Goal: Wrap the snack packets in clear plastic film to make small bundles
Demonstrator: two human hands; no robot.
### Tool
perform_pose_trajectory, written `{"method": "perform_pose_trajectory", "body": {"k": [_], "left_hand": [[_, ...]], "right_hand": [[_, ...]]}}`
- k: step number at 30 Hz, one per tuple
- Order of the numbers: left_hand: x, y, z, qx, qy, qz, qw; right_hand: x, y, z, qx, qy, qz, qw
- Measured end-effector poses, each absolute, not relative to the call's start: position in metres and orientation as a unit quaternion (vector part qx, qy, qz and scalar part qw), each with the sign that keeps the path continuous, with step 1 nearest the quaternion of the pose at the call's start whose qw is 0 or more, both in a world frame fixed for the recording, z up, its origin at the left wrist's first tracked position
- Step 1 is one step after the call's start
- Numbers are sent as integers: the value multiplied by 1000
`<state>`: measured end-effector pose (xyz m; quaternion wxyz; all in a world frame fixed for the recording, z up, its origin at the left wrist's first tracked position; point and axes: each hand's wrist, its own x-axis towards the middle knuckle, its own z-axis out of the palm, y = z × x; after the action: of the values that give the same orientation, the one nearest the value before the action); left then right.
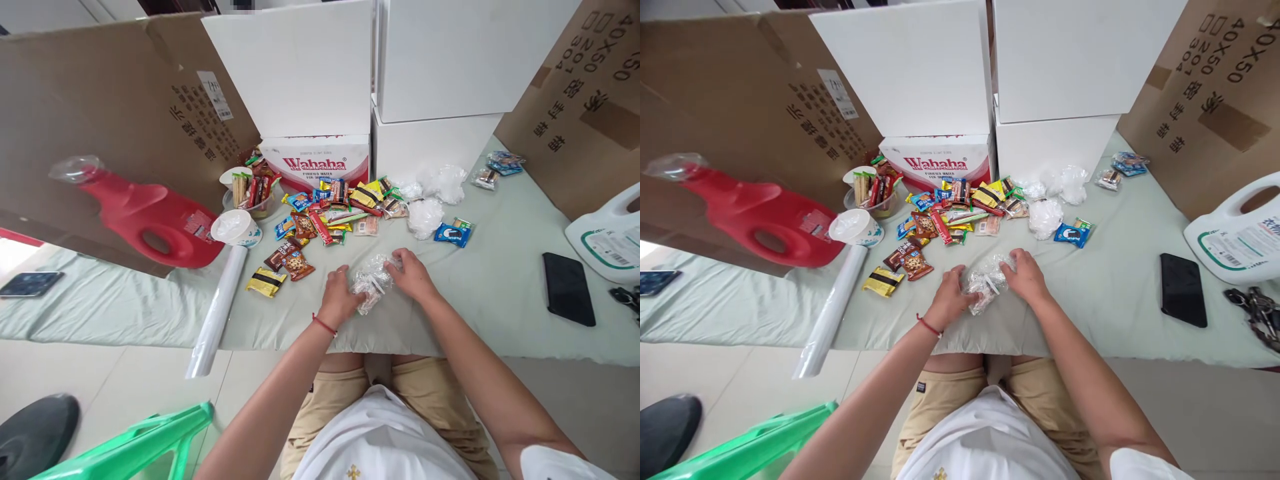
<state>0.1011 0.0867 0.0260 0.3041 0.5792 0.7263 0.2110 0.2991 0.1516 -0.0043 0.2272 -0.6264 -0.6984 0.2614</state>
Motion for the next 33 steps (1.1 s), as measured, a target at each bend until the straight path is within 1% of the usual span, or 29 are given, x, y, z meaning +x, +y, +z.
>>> {"method": "perform_pose_trajectory", "body": {"k": [2, 4, 6, 7, 10, 11, 13, 15, 19, 21, 23, 25, 27, 29, 31, 33], "left_hand": [[95, 94, 20, 562, 728, 177, 349], [91, 99, 16, 562, 726, 169, 358], [90, 101, 15, 560, 727, 173, 357], [90, 100, 16, 558, 727, 176, 358], [92, 98, 16, 556, 724, 187, 362], [93, 97, 16, 555, 722, 192, 367], [93, 95, 13, 550, 713, 205, 384], [91, 94, 8, 546, 697, 222, 409], [73, 91, 8, 543, 658, 263, 450], [62, 87, 13, 544, 648, 282, 453], [52, 79, 19, 546, 647, 311, 432], [48, 68, 21, 611, 611, 332, 377], [48, 57, 18, 728, 526, 302, 320], [50, 51, 8, 813, 447, 243, 285], [51, 48, -3, 834, 426, 217, 276], [52, 49, -14, 834, 429, 226, 262]], "right_hand": [[294, 159, 1, -655, -660, 304, 209], [289, 166, 8, -643, -645, 360, 201], [286, 170, 17, -613, -647, 396, 221], [285, 168, 22, -596, -652, 397, 247], [280, 148, 35, -517, -685, 383, 341], [278, 136, 38, -482, -703, 381, 358], [269, 107, 37, -422, -748, 370, 355], [259, 79, 28, -391, -785, 333, 348], [245, 46, -3, -379, -815, 246, 362], [244, 43, -16, -379, -827, 223, 350], [246, 45, -24, -385, -831, 219, 337], [247, 47, -25, -386, -828, 230, 336], [248, 49, -23, -380, -821, 243, 350], [252, 50, -19, -369, -814, 261, 363], [260, 51, -14, -358, -809, 289, 366], [269, 52, -11, -357, -812, 289, 360]]}}
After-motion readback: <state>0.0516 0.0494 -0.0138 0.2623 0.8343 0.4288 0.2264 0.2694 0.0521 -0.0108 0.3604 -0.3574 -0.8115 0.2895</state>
